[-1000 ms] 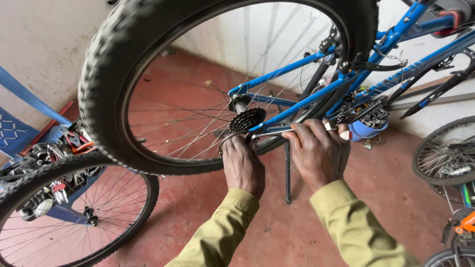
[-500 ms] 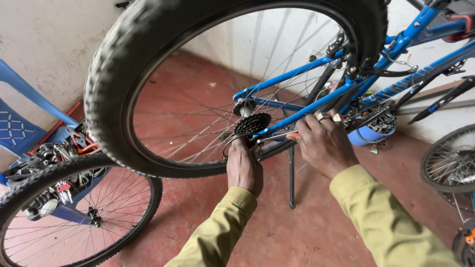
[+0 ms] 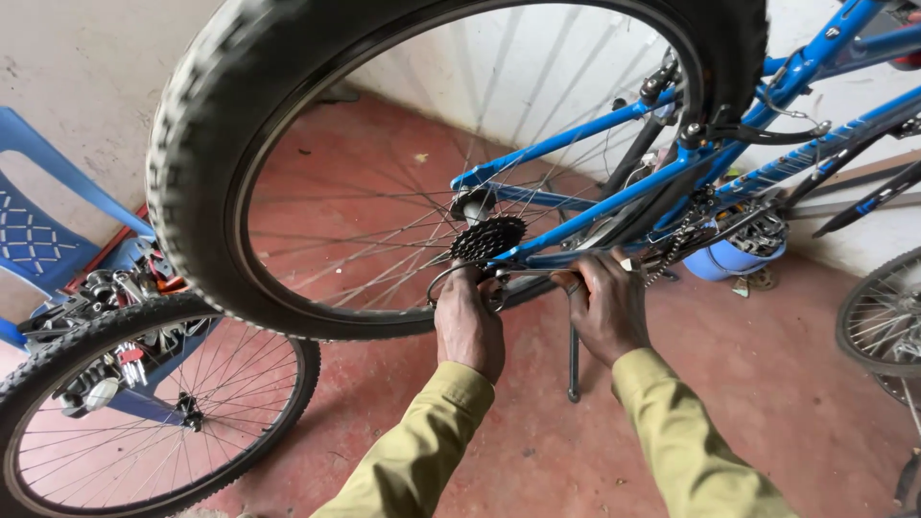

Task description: Installing a rear wheel and adjusting the derailleur on a bicycle using a wrench and screwdriver

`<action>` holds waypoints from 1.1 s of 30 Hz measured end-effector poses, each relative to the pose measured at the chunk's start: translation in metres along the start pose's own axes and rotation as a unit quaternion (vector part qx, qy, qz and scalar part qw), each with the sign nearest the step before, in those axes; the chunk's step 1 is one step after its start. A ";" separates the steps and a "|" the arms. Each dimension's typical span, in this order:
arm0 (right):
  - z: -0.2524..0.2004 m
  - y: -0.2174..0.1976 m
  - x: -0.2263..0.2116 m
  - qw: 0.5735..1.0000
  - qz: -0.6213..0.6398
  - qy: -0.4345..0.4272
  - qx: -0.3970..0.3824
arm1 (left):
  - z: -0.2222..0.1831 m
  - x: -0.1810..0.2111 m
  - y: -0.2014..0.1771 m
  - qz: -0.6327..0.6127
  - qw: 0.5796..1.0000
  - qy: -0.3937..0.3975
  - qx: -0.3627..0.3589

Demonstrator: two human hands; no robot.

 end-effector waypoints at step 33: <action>-0.046 0.061 -0.029 0.942 0.225 0.207 0.141 | -0.007 -0.010 -0.001 0.032 0.983 0.122 0.133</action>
Point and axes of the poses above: each hand's wrist, its own z-axis towards the middle knuckle, its own y-axis out of the palm, x = y × z, the point moved 3 cm from there along z, towards the middle knuckle, and after that the axes turned 2 degrees about -y, right-handed, at the moved point
